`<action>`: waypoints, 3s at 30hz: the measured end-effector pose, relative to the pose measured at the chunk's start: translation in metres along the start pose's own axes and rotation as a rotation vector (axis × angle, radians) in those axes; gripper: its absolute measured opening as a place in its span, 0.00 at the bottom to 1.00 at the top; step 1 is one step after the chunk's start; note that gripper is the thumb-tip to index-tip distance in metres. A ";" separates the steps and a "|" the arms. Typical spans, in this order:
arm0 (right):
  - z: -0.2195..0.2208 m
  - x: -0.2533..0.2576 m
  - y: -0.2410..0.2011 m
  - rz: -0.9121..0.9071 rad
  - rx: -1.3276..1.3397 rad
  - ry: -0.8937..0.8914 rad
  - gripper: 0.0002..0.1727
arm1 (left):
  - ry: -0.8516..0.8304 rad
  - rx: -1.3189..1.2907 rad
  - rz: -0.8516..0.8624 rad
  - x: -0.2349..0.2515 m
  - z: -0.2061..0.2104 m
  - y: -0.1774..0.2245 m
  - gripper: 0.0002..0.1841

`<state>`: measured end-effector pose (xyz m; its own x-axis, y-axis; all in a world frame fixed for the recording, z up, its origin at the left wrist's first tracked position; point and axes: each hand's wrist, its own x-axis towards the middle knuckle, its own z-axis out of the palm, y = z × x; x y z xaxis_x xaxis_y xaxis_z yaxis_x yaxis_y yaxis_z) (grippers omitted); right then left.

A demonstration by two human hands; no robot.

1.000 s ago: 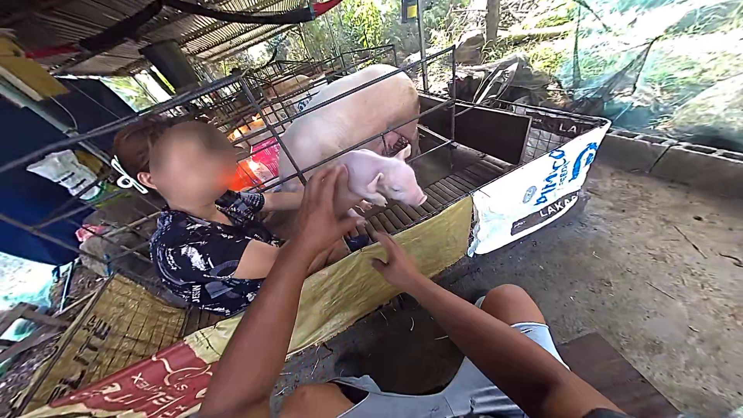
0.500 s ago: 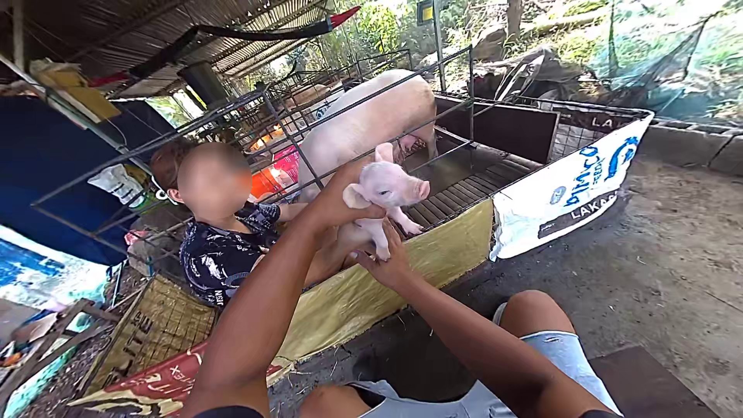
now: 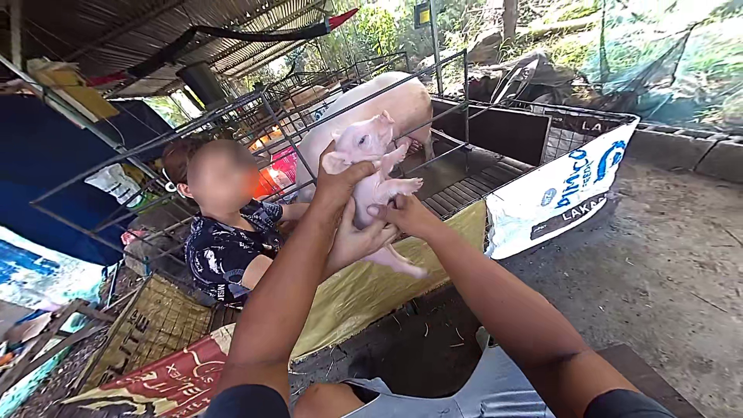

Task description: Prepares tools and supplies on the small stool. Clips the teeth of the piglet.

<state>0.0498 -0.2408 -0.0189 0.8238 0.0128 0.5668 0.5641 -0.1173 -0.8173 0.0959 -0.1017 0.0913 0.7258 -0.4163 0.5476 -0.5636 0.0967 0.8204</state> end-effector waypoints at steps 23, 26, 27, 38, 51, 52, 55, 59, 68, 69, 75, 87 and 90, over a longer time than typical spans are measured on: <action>0.021 -0.002 -0.018 0.042 -0.148 0.221 0.58 | -0.184 -0.060 0.214 -0.061 -0.025 -0.040 0.61; 0.022 0.007 -0.046 0.191 -0.588 0.024 0.54 | -0.031 -0.267 0.095 -0.078 -0.021 -0.064 0.52; 0.025 0.007 -0.055 0.219 -0.705 -0.031 0.54 | 0.026 -0.351 0.075 -0.082 -0.020 -0.071 0.51; -0.030 -0.112 -0.075 -0.114 -0.778 -0.089 0.43 | 0.525 -0.615 0.083 -0.123 -0.031 -0.119 0.39; 0.023 -0.246 0.074 -0.059 -0.262 0.147 0.08 | 0.513 -0.646 0.115 -0.142 -0.039 -0.122 0.38; 0.022 -0.247 0.074 -0.062 -0.265 0.140 0.08 | 0.492 -0.633 0.093 -0.147 -0.038 -0.119 0.36; 0.016 -0.245 0.070 -0.080 -0.284 0.134 0.07 | 0.420 -0.607 0.057 -0.159 -0.032 -0.110 0.28; 0.010 -0.240 0.065 -0.106 -0.319 0.155 0.07 | 0.401 -0.642 0.040 -0.162 -0.030 -0.102 0.25; 0.012 -0.247 0.054 -0.176 -0.385 0.097 0.07 | 0.421 -0.575 0.223 -0.155 -0.030 -0.092 0.20; 0.009 -0.245 0.043 -0.217 -0.378 0.107 0.07 | 0.449 -0.611 0.231 -0.146 -0.036 -0.096 0.25; -0.022 -0.183 -0.060 -0.340 -0.437 0.197 0.12 | 0.482 -0.202 0.282 -0.132 -0.052 -0.097 0.44; 0.055 -0.073 0.045 0.116 -0.243 -0.144 0.34 | 0.212 0.661 -0.029 -0.149 0.001 -0.089 0.55; 0.069 -0.096 0.061 0.181 -0.002 -0.013 0.31 | 0.063 0.636 -0.187 -0.164 -0.002 -0.095 0.63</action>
<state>0.0088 -0.1811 -0.1310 0.9125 0.0038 0.4092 0.4066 -0.1212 -0.9055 0.0309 -0.0411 -0.0760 0.8445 -0.3186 0.4304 -0.5351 -0.5320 0.6562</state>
